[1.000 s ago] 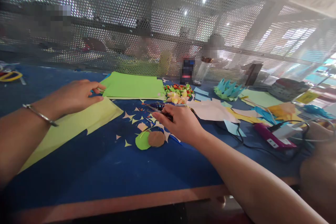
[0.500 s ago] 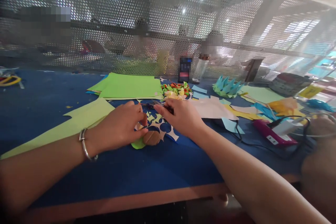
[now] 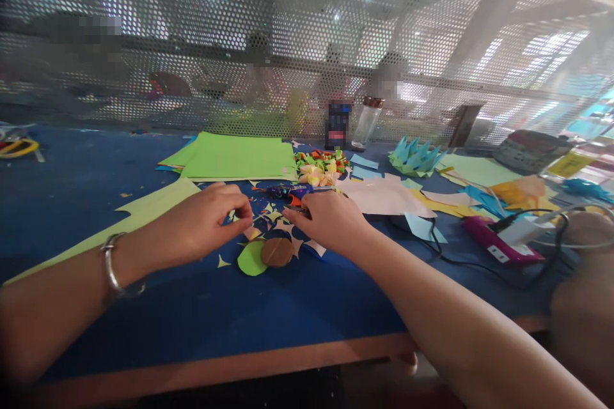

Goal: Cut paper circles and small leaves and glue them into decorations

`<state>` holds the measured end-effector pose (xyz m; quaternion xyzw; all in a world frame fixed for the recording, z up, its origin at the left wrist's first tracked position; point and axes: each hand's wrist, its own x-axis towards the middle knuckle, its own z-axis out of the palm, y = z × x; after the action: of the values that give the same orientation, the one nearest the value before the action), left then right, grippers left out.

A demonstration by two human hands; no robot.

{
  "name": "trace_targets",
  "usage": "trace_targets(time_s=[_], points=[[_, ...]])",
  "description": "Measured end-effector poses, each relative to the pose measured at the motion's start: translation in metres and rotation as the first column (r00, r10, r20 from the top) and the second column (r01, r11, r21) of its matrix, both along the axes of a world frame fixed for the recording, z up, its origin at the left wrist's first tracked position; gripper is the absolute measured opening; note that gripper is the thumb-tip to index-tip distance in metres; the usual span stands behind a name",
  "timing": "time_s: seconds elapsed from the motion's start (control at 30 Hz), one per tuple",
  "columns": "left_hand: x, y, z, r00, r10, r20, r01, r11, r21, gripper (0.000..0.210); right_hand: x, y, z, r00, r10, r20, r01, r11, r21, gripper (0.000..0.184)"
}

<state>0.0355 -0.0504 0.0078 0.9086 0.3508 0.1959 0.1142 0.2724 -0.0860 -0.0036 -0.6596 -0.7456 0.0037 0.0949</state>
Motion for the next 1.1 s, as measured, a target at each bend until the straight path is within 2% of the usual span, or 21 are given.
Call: trace_targets(time_s=[0.07,0.13,0.23,0.3,0.4,0.63,0.77,0.87,0.93,1.0,1.1], points=[[-0.004,0.000,0.001,0.979,0.103,0.175,-0.074,0.983,-0.165,0.020,-0.002,0.000,-0.002,0.998,-0.021,0.063,0.023,0.999,-0.040,0.052],[-0.004,-0.001,0.002,0.908,0.217,0.359,-0.076,0.927,-0.366,0.024,-0.005,-0.003,-0.002,0.991,-0.027,0.130,0.036,0.997,-0.069,0.050],[0.000,-0.004,0.002,0.748,0.330,0.576,0.083,0.815,-0.574,0.024,-0.010,-0.009,-0.002,0.972,-0.023,0.234,0.037,0.998,-0.057,0.049],[0.002,-0.006,0.001,0.664,0.400,0.632,0.180,0.735,-0.654,0.022,-0.013,-0.013,-0.001,0.956,-0.019,0.293,0.034,0.998,-0.046,0.051],[0.004,-0.006,-0.001,0.588,0.480,0.651,0.241,0.664,-0.707,0.020,-0.016,-0.017,0.000,0.939,-0.021,0.344,0.035,0.999,-0.037,0.053],[0.008,-0.010,-0.007,0.510,0.520,0.685,0.282,0.651,-0.704,0.021,-0.021,-0.018,0.002,0.908,-0.030,0.418,0.048,0.998,-0.031,0.055],[0.011,-0.014,-0.008,0.430,0.579,0.692,0.301,0.631,-0.715,0.019,-0.021,-0.019,0.003,0.898,-0.008,0.439,0.029,0.999,-0.040,0.048],[0.013,-0.017,-0.009,0.411,0.611,0.677,0.320,0.599,-0.734,0.020,-0.021,-0.022,0.002,0.932,0.000,0.362,-0.053,0.989,0.138,0.039],[0.014,-0.019,-0.010,0.414,0.622,0.665,0.331,0.577,-0.746,0.020,-0.023,-0.026,0.001,0.955,0.084,0.284,-0.180,0.926,0.332,0.033],[0.016,-0.022,-0.012,0.425,0.625,0.655,0.346,0.557,-0.755,0.023,-0.027,-0.031,-0.001,0.940,0.223,0.259,-0.327,0.810,0.486,0.029],[0.018,-0.026,-0.016,0.439,0.618,0.652,0.351,0.549,-0.758,0.030,-0.034,-0.038,-0.002,0.871,0.379,0.313,-0.491,0.658,0.571,0.022]])
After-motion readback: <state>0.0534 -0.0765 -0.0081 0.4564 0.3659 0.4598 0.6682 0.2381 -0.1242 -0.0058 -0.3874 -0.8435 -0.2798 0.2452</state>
